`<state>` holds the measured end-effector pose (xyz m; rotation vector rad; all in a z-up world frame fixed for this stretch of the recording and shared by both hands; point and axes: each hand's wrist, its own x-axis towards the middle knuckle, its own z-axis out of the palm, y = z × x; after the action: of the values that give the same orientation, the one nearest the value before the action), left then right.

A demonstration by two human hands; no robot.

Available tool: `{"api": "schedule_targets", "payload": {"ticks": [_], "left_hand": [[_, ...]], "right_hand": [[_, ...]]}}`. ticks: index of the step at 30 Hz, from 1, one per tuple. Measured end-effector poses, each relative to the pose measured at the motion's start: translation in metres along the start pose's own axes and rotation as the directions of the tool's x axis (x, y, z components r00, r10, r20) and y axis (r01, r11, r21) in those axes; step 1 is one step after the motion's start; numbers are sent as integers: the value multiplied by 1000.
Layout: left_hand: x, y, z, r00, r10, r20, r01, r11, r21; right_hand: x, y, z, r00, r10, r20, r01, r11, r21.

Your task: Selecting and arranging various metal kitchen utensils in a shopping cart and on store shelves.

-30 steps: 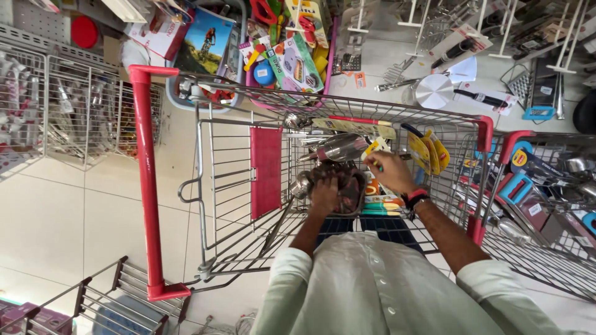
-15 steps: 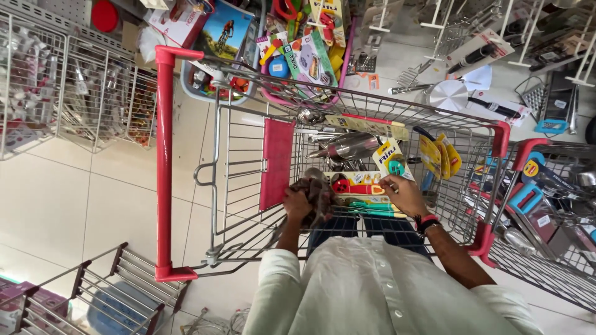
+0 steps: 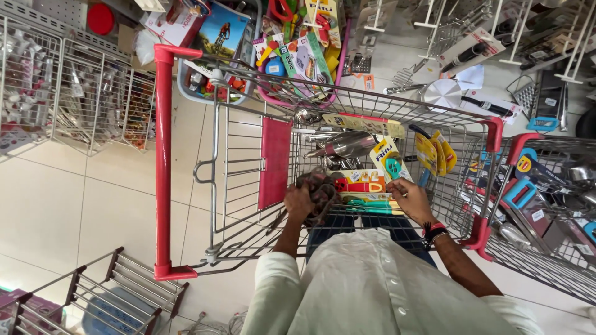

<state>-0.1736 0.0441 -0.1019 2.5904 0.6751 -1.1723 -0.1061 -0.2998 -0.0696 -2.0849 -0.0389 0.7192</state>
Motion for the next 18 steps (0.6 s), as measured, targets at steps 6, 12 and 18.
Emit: {"api": "schedule_targets", "payload": {"ticks": [6,12,18], "left_hand": [[-59,40,-88,926,347,-149,-344,938,46],[-107,61,-130,567,744,-353,-737,650,186],[-122,70,-162,365,874,-321,-827,463,321]], "right_hand": [[10,16,13,999,-10,42,4,991,135],[-2,-70,-26,957,200,212,-290,591,752],[-20,-98,-83,947,46,318,-296,512,807]]}}
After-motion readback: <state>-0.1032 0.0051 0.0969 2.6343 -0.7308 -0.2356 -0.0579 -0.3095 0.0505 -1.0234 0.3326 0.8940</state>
